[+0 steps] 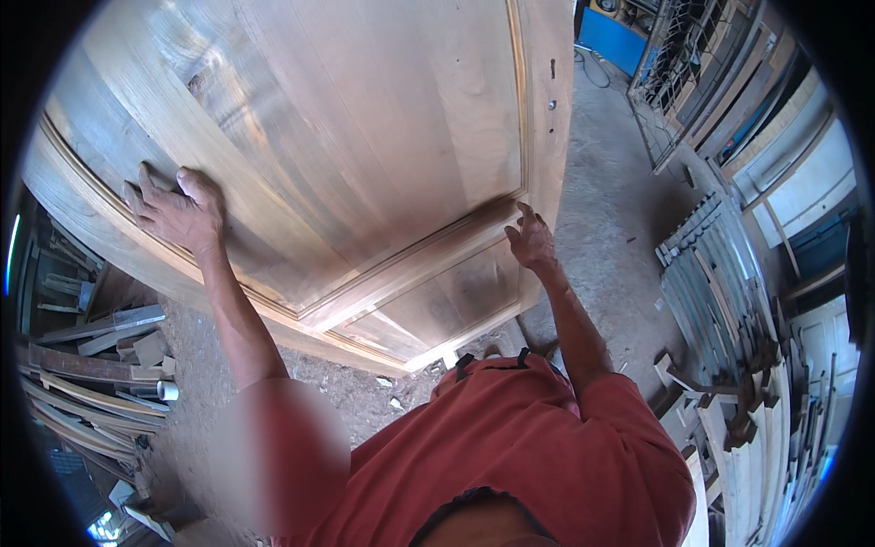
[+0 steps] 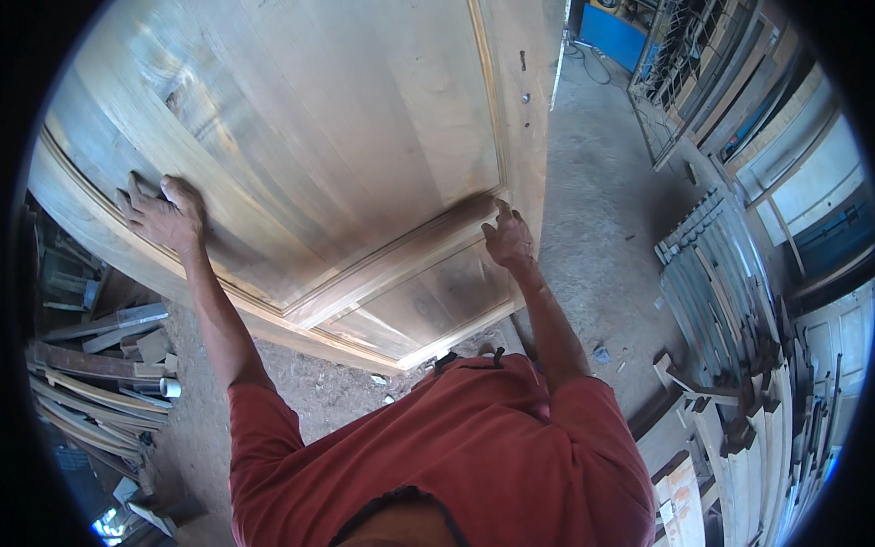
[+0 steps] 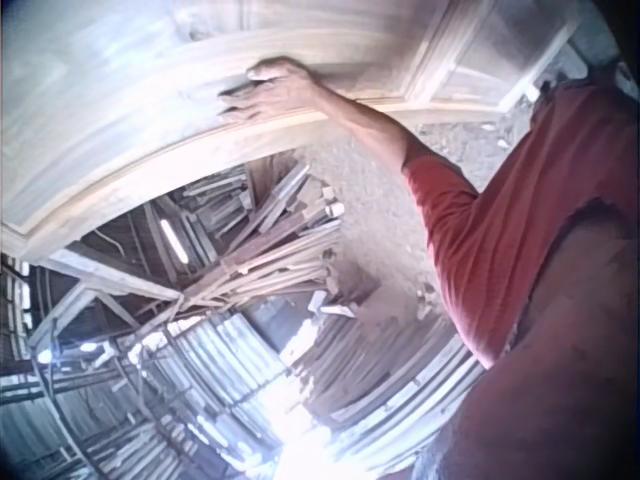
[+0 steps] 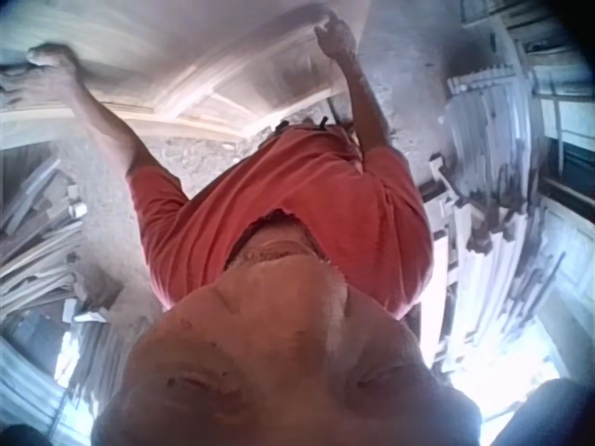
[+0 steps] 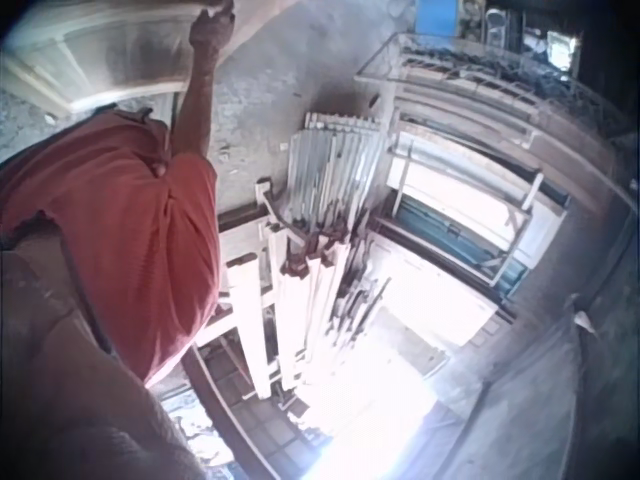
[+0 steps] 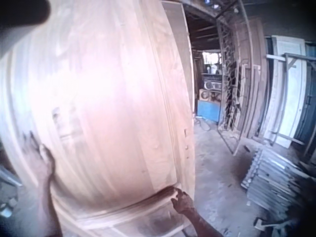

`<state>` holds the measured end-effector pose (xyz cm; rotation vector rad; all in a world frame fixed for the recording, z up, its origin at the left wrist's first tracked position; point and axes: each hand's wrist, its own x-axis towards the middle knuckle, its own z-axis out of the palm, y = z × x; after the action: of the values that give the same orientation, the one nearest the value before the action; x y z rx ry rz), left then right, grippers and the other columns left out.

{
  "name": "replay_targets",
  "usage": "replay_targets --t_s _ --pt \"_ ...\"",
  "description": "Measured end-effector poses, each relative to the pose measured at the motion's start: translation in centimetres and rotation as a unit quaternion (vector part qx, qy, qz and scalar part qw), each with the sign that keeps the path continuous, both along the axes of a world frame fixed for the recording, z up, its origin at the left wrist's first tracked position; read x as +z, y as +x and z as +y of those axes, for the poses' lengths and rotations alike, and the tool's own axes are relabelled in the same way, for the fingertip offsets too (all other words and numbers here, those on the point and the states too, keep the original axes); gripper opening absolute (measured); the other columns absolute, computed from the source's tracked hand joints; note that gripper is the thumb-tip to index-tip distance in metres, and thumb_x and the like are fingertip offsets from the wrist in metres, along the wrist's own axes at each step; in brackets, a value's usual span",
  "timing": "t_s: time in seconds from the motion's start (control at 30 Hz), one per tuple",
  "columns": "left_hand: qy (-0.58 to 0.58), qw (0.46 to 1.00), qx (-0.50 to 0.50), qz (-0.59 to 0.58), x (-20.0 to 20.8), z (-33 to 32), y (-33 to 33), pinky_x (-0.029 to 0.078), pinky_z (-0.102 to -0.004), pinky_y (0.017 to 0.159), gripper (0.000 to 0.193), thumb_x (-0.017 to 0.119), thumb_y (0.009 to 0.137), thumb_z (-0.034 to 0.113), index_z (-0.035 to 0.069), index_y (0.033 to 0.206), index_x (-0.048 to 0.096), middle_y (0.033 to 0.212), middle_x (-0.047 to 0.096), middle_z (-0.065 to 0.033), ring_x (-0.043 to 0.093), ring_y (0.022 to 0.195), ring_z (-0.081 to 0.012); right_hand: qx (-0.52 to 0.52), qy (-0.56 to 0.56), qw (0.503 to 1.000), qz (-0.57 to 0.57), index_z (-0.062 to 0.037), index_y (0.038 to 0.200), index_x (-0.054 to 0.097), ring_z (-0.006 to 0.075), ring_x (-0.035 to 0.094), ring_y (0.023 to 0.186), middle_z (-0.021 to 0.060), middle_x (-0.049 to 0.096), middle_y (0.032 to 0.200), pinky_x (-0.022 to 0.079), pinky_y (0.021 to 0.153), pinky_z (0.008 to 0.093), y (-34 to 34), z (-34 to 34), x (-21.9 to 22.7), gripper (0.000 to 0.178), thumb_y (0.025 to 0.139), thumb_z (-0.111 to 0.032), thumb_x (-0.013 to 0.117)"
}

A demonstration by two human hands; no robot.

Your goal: The person measures a long wooden plank with a tape measure, marks it by hand, and then uses a piece of sandpaper to sand the length of the wood. The person then moves to a large wooden door and rubs their hands across the surface of the door panels.

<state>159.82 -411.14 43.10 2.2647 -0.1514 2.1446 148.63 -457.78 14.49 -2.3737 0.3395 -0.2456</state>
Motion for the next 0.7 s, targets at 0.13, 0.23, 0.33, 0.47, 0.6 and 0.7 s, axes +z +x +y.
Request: replay_targets --t_s 0.13,0.23,0.33,0.47,0.6,0.7 --pt "0.02 1.0 -0.005 0.004 0.2 0.2 -0.1 0.028 -0.0574 0.113 0.065 0.054 0.094 0.041 -0.001 0.144 0.046 0.142 0.045 -0.0343 0.037 0.14 -0.0454 -0.004 -0.016 0.997 -0.074 -0.0016 0.144 0.044 0.0444 0.056 0.121 0.0253 0.06 0.131 0.046 0.104 0.0506 1.0 -0.1 -0.2 0.061 0.091 -0.021 0.069" --pt "0.028 1.0 0.011 -0.008 0.1 0.4 0.0 0.029 -0.0575 0.111 0.064 0.054 0.094 0.04 0.0 0.143 0.047 0.141 0.046 -0.0329 0.038 0.139 -0.0448 0.004 0.001 0.989 -0.145 0.0013 0.141 0.045 0.0453 0.053 0.123 0.0271 0.058 0.131 0.043 0.106 0.0506 2.8 0.1 0.9 0.059 0.092 -0.021 0.069" --pt "0.025 0.999 0.018 -0.01 0.0 0.3 0.0 0.031 -0.0569 0.11 0.062 0.054 0.094 0.039 0.0 0.143 0.048 0.14 0.047 -0.0316 0.04 0.138 -0.0443 0.004 -0.071 0.972 -0.224 0.0049 0.139 0.046 0.0461 0.055 0.12 0.0282 0.058 0.127 0.045 0.105 0.0502 4.8 0.4 2.1 0.058 0.092 -0.02 0.068" --pt "0.016 0.999 0.021 -0.019 0.1 -0.3 0.2 0.032 -0.0556 0.109 0.06 0.055 0.094 0.037 0.001 0.142 0.05 0.141 0.047 -0.0319 0.041 0.137 -0.0441 0.0 -0.055 0.977 -0.204 0.0083 0.136 0.047 0.0471 0.055 0.119 0.0297 0.057 0.129 0.045 0.103 0.051 6.3 1.4 3.2 0.056 0.092 -0.019 0.067" --pt "-0.006 1.0 0.014 -0.014 0.2 -0.8 0.4 0.032 -0.0559 0.11 0.059 0.055 0.094 0.035 0.002 0.143 0.05 0.143 0.044 -0.0329 0.041 0.136 -0.0449 -0.027 -0.065 0.973 -0.22 0.0093 0.133 0.048 0.0495 0.056 0.117 0.0327 0.059 0.122 0.046 0.1 0.0532 7.0 2.0 2.0 0.055 0.09 -0.019 0.068" --pt "-0.026 0.999 0.023 0.0 1.1 -0.6 -0.5 0.031 -0.0581 0.11 0.06 0.055 0.094 0.033 0.002 0.144 0.048 0.145 0.043 -0.0336 0.041 0.135 -0.0461 0.022 -0.116 0.97 -0.211 0.0097 0.135 0.046 0.05 0.056 0.115 0.032 0.059 0.124 0.048 0.097 0.0535 7.4 1.3 2.2 0.056 0.091 -0.02 0.065"
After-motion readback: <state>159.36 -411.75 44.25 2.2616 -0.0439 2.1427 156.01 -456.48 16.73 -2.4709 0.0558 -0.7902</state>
